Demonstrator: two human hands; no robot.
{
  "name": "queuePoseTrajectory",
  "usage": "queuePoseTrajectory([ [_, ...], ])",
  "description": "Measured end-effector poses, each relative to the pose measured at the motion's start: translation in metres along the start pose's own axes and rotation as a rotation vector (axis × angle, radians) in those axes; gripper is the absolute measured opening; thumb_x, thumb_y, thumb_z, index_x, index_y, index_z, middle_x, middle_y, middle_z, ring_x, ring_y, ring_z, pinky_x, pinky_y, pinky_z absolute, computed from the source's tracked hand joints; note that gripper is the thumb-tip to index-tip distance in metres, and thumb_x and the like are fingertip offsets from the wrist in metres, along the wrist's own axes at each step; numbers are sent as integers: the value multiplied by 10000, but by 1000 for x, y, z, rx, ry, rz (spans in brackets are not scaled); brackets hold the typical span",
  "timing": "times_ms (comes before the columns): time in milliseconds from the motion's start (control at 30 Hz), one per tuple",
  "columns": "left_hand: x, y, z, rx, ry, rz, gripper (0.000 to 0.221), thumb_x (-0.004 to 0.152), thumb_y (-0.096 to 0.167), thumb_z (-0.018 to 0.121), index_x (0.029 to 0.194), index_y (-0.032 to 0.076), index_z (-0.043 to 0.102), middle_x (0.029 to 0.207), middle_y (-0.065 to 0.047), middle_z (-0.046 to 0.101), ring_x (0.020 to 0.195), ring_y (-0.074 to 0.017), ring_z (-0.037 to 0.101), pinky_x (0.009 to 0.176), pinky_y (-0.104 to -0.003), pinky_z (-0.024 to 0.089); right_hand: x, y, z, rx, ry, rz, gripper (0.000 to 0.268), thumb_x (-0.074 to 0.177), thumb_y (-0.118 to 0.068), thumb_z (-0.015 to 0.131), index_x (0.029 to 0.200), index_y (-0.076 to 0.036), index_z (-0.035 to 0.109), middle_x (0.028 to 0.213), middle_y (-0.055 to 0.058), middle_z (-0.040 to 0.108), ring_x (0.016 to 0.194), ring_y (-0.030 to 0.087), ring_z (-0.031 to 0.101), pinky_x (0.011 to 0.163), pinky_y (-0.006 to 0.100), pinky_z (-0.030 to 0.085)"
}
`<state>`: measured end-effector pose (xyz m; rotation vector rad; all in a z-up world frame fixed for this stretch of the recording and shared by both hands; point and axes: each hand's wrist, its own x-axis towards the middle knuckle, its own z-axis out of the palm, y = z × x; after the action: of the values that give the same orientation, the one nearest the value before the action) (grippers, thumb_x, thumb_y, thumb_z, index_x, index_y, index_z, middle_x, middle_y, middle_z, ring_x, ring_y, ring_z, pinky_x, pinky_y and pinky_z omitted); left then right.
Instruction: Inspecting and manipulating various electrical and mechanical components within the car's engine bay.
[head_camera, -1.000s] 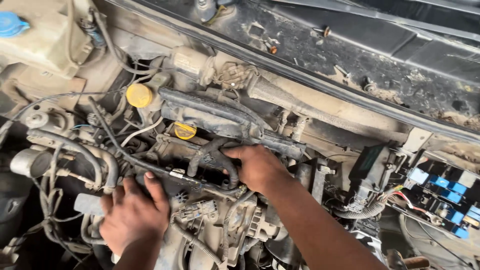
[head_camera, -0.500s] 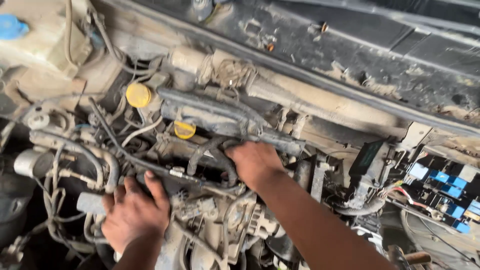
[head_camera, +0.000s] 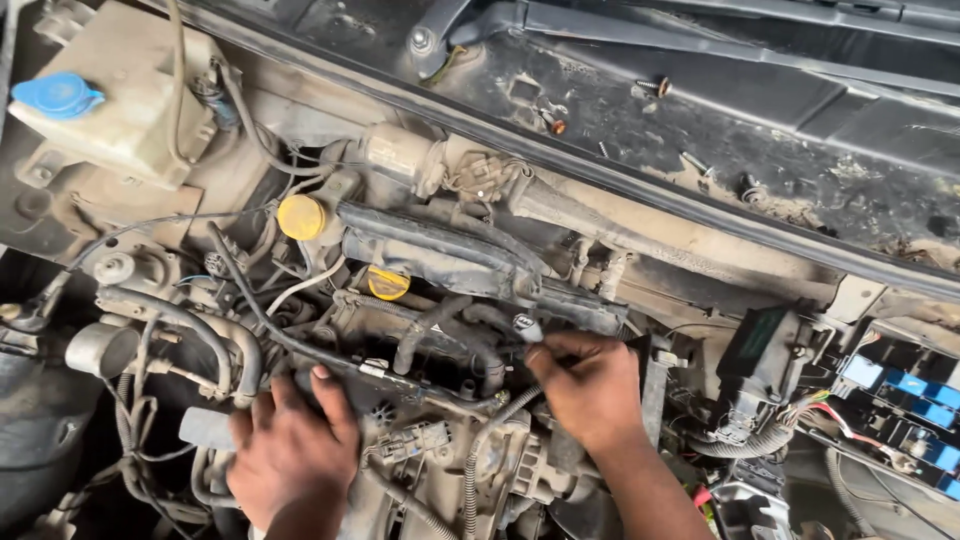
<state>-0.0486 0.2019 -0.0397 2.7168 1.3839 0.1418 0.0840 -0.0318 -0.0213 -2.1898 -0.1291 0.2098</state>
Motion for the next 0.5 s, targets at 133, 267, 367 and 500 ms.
queuePoseTrajectory([
  [133,-1,-1,4,-1,-39,3,579,1045,521,374,1160,62,708,1143,-156,740,1142,-393,651,820,-529,586,-2,-13,-6,-80,-6,34,166,782,-189,806,756,-26,794,539,56,655,506,71,525,505,288,480],
  [267,-3,-8,22,-50,207,101,584,1074,494,396,1207,22,713,1165,-185,733,1134,-414,651,832,-518,590,2,-7,-4,2,-64,-10,113,753,-140,774,767,-30,795,541,18,656,495,66,508,473,283,445],
  [367,0,-4,24,-39,254,109,576,1050,481,436,1172,-1,727,1116,-185,747,1069,-430,677,740,-519,577,8,-1,-3,133,-173,54,108,758,-98,767,800,-1,790,617,26,691,536,71,511,488,281,431],
  [500,4,-14,55,-82,235,71,474,1038,446,517,984,13,704,977,-221,719,892,-437,678,755,-534,561,11,-8,-6,-35,-259,19,188,770,-68,731,956,-49,711,705,34,721,570,98,603,511,280,485],
])
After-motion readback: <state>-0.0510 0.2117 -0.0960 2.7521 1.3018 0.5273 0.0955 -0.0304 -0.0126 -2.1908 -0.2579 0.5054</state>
